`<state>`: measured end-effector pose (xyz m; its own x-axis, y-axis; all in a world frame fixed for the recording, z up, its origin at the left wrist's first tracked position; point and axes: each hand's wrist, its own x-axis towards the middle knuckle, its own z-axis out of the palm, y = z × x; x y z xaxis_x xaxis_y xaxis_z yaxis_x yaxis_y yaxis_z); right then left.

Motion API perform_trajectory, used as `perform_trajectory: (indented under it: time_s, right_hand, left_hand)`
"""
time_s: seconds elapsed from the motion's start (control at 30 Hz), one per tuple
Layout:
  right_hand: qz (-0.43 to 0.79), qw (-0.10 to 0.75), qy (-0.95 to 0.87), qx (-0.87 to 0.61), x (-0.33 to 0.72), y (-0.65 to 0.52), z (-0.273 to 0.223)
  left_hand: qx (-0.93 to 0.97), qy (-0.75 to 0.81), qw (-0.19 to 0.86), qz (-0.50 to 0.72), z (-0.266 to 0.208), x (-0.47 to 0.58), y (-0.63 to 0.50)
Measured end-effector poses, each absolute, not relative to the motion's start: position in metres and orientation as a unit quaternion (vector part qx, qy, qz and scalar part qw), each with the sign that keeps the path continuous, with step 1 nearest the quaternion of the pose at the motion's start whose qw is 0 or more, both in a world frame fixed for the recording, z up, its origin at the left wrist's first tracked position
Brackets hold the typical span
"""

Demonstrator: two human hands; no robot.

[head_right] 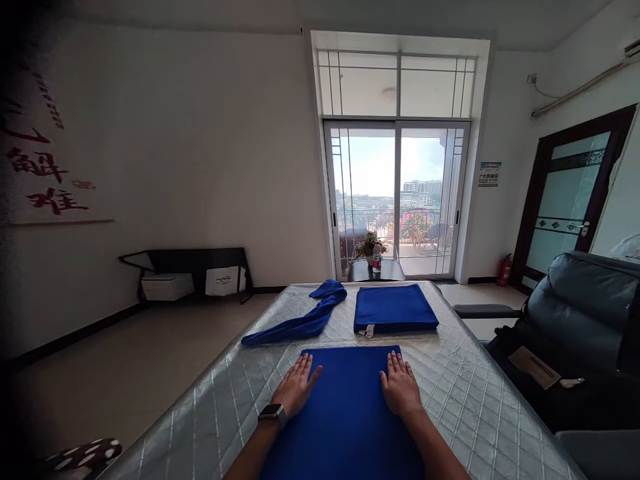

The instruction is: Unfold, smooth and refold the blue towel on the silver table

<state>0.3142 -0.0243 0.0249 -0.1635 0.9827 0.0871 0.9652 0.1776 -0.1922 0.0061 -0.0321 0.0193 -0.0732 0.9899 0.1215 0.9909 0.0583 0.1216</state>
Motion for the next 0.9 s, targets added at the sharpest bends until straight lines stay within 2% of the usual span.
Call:
perform_trajectory:
  time_s: [0.43, 0.57, 0.9]
  right_hand:
    - [0.036, 0.091, -0.763, -0.638, 0.315, 0.000, 0.033]
    - [0.039, 0.099, -0.758, -0.644, 0.314, 0.003, 0.026]
    - [0.045, 0.119, -0.760, -0.638, 0.317, 0.000, 0.027]
  left_hand:
    - [-0.684, -0.726, -0.020, -0.072, 0.033, 0.010, -0.040]
    - [-0.688, -0.720, -0.014, -0.085, 0.031, 0.009, -0.039]
    - [-0.675, -0.737, 0.019, -0.030, 0.030, 0.017, -0.039]
